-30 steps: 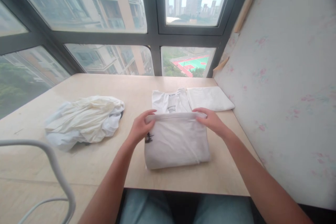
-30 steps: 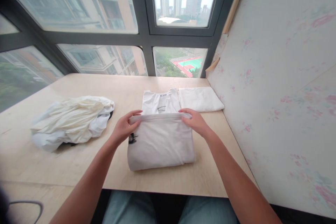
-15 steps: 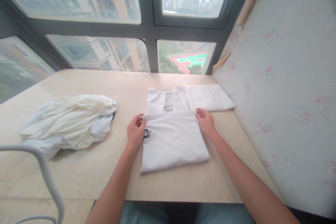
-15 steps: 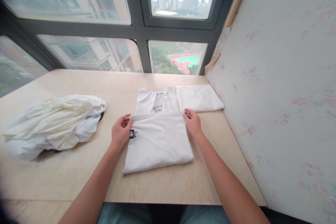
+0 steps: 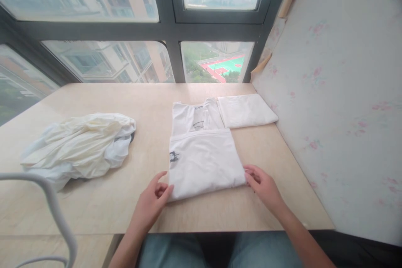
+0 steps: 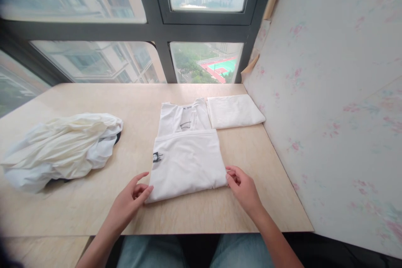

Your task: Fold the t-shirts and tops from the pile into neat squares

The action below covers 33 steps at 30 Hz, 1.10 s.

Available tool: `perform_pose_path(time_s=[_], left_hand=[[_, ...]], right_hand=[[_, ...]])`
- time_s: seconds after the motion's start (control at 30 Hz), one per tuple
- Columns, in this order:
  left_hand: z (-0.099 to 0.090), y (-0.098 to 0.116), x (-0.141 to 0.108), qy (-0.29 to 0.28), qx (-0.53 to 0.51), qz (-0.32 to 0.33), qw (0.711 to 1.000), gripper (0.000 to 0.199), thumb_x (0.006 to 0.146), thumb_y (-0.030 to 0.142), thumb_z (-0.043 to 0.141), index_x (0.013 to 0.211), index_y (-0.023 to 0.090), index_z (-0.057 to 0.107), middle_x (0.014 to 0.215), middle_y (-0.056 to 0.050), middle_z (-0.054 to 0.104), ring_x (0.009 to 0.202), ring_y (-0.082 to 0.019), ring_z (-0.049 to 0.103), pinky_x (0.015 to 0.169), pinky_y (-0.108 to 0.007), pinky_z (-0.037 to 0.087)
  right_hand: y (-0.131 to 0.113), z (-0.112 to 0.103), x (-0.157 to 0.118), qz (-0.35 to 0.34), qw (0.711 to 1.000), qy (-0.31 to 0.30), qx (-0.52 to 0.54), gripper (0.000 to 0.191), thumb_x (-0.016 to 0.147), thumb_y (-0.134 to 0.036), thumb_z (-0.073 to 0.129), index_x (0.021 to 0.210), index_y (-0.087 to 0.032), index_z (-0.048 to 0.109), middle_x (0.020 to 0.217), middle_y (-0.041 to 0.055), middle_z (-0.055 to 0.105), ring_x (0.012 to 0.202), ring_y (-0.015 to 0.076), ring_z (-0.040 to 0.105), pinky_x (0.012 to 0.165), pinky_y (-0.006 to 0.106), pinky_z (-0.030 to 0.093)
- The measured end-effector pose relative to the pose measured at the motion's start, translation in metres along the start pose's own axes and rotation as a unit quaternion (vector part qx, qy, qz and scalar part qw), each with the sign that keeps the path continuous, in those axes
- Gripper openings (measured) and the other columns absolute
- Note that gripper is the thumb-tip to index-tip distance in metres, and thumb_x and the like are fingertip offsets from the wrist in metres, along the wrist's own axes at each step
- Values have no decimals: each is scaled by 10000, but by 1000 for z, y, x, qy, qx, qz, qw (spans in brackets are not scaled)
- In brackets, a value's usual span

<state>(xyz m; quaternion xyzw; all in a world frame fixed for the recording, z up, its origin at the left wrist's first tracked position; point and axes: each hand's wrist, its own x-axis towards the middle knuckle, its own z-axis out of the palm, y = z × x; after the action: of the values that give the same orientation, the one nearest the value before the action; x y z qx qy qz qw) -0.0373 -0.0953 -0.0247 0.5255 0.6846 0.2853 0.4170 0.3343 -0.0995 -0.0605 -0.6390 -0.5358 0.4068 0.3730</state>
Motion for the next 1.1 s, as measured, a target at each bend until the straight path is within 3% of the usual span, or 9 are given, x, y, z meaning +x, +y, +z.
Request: perform_pose_path(time_s=[0.13,0.33,0.43,0.6,0.73,0.87,1.1], left_hand=[[10,-11,-25,10,-15,-6,1000,709,729,586,684,1298,194,523,827,3,680,581,-145,584,609,-294,490],[9,-3,-29,54,-137,-12,989,699,711,565,729,1253,172,527,775,9,664,732,-171,638,691,-278,520],[3,-4,-30,79,-144,-21,986,732,657,571,769,1222,168,535,686,37,636,692,-171,632,701,-285,526],[1,-11,-31,63,-107,-38,992,678,653,589,761,1155,168,587,736,12,674,707,-175,645,711,-288,533],[2,-13,-30,72,-117,-45,990,690,631,601,769,1144,172,595,776,-4,696,694,-179,650,685,-296,539],[4,-16,-28,71,-118,-37,990,699,646,594,766,1181,182,586,769,9,685,636,-153,616,623,-271,518],[4,-23,-28,75,-72,-5,995,684,689,623,706,1188,171,589,694,27,623,613,-158,597,621,-281,506]], right_hand=[[4,5,-23,-32,999,18,-3,417,868,-394,609,1222,-175,634,982,81,702,641,136,616,577,273,528],[-9,6,-10,-10,998,62,21,371,854,-411,616,1131,-172,679,963,82,712,800,180,650,718,300,550],[-13,3,-1,5,996,84,22,381,851,-427,611,1124,-170,676,991,91,713,847,197,654,743,313,542],[-7,2,-1,8,998,47,30,358,859,-422,609,1110,-177,680,1025,97,708,867,205,662,768,329,538],[-2,-1,-12,-27,997,-6,75,404,881,-417,603,1219,-197,634,1043,79,685,819,176,643,713,300,534],[-3,-4,-15,-43,996,-76,25,480,882,-382,602,1330,-215,568,922,33,669,748,153,606,679,277,514],[-5,-2,-5,-39,998,-36,-45,418,918,-450,525,1223,-187,634,830,26,653,647,141,576,607,261,486]])
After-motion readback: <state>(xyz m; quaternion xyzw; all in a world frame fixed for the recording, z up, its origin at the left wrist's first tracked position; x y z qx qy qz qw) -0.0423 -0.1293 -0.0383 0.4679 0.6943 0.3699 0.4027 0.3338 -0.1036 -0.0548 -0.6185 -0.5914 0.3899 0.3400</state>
